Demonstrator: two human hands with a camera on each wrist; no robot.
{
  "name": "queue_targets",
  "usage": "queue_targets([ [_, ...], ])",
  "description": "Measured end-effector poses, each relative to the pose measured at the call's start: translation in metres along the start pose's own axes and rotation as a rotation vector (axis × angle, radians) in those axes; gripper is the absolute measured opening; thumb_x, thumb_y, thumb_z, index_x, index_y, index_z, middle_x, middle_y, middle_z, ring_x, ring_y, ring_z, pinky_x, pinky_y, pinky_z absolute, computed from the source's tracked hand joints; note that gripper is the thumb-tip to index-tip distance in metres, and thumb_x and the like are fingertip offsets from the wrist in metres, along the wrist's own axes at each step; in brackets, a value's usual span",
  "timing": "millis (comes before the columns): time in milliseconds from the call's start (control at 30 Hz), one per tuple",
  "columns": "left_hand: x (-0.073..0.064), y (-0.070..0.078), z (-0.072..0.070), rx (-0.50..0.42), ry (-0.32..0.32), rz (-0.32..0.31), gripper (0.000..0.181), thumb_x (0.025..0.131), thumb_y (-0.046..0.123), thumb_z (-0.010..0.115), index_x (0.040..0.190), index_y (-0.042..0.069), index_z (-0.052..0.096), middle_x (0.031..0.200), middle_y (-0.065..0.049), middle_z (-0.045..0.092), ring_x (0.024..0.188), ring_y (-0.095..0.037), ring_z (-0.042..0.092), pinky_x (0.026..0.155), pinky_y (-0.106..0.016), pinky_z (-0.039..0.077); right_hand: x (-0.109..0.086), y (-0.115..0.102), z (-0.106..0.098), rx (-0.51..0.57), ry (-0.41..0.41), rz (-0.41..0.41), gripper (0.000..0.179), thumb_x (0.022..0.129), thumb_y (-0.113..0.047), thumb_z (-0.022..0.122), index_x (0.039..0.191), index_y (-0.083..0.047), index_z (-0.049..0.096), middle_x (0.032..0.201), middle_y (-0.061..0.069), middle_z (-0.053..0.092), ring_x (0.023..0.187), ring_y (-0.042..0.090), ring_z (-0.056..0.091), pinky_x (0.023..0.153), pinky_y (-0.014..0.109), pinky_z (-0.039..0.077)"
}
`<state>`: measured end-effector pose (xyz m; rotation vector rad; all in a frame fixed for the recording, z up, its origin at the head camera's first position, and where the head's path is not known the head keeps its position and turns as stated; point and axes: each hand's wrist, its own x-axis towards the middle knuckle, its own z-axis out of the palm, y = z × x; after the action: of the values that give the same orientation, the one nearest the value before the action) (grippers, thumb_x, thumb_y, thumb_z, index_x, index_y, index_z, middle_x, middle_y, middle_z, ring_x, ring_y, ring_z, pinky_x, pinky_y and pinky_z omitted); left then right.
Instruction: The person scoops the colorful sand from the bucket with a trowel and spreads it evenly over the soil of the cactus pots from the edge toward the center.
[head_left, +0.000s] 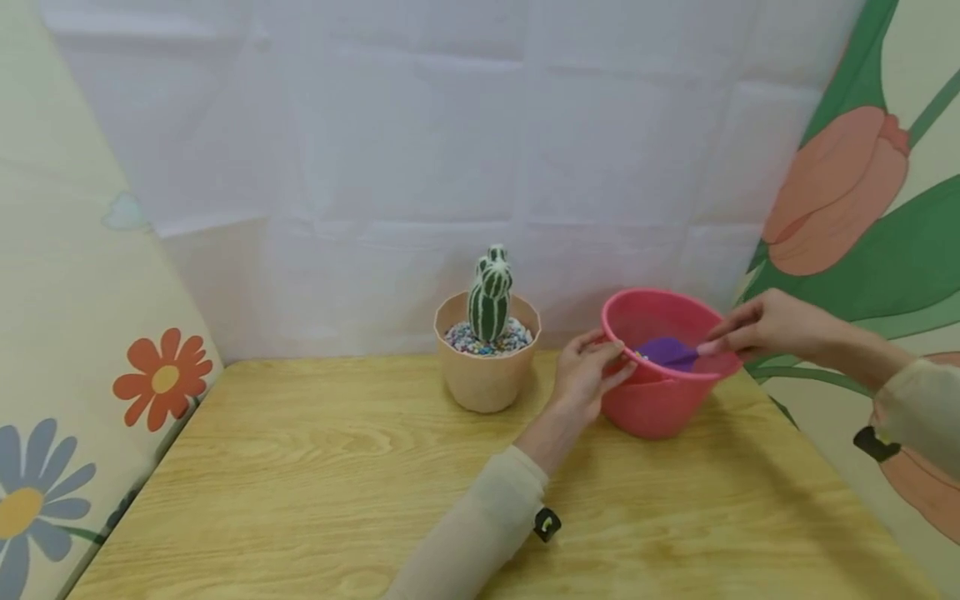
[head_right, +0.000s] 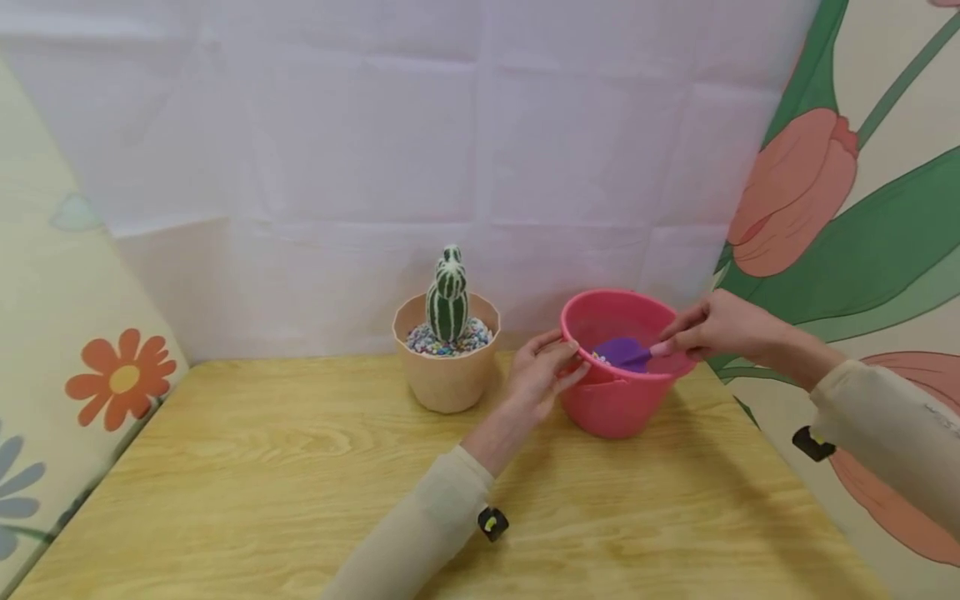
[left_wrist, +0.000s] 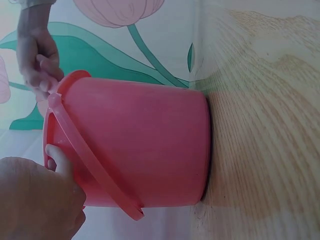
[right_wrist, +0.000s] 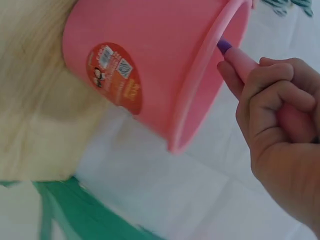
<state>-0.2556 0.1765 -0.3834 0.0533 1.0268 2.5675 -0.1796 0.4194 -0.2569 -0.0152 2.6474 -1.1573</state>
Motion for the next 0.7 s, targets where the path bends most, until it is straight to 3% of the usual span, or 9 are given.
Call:
queue_targets([
  [67,0.001,0.000,0.000,0.001,0.000,-0.003,0.036,0.088,-0.011,0.070,0.122,-0.002,0.060,0.104,-0.019,0.067,0.089,-0.027,0.069,0.082,-0.041,0.062,-0.002,0.008,-0.003,0.102,-0.024,0.005,0.037,0.099,-0.021,0.069,0.128,0.004,0.067,0.121,0.018,0.070,0.098,0.023,0.070,0.083,0.035,0.061],
  [167,0.001,-0.001,-0.001,-0.005,0.005,-0.009,0.038,0.088,-0.011,0.071,0.123,-0.002,0.060,0.110,-0.023,0.066,0.093,-0.030,0.069,0.082,-0.042,0.062,-0.003,0.019,-0.004,0.257,-0.053,0.031,0.038,0.103,-0.016,0.064,0.133,0.007,0.062,0.122,0.019,0.069,0.090,0.017,0.068,0.074,0.028,0.059],
  [333,0.002,-0.001,-0.002,-0.020,0.006,-0.024,0.039,0.087,-0.011,0.071,0.124,-0.002,0.060,0.114,-0.025,0.064,0.095,-0.030,0.069,0.083,-0.042,0.062,0.000,0.030,0.001,0.455,-0.069,0.094,0.042,0.101,-0.012,0.065,0.136,0.010,0.058,0.120,0.015,0.070,0.089,0.012,0.071,0.069,0.018,0.058],
  [467,0.002,-0.001,-0.003,-0.024,0.001,-0.020,0.038,0.088,-0.011,0.071,0.123,-0.002,0.059,0.109,-0.021,0.066,0.093,-0.029,0.070,0.083,-0.042,0.062,0.003,0.034,0.005,0.562,-0.131,0.086,0.051,0.103,-0.007,0.059,0.142,0.019,0.041,0.123,0.016,0.068,0.064,0.004,0.059,0.062,0.012,0.050],
  [567,0.003,-0.001,-0.003,-0.028,-0.003,-0.017,0.038,0.088,-0.011,0.071,0.123,-0.002,0.059,0.108,-0.020,0.066,0.092,-0.028,0.069,0.083,-0.042,0.062,0.004,0.037,0.006,0.680,-0.187,0.075,0.040,0.105,-0.003,0.052,0.142,0.013,0.047,0.124,0.018,0.068,0.057,0.004,0.041,0.054,0.013,0.037],
  [700,0.003,0.000,-0.002,-0.025,-0.004,-0.018,0.038,0.088,-0.011,0.071,0.123,-0.002,0.059,0.107,-0.020,0.065,0.092,-0.028,0.069,0.083,-0.042,0.062,0.004,0.042,0.005,0.814,-0.237,0.070,0.030,0.107,0.001,0.045,0.124,0.003,0.068,0.122,0.016,0.069,0.059,0.005,0.041,0.053,0.015,0.031],
])
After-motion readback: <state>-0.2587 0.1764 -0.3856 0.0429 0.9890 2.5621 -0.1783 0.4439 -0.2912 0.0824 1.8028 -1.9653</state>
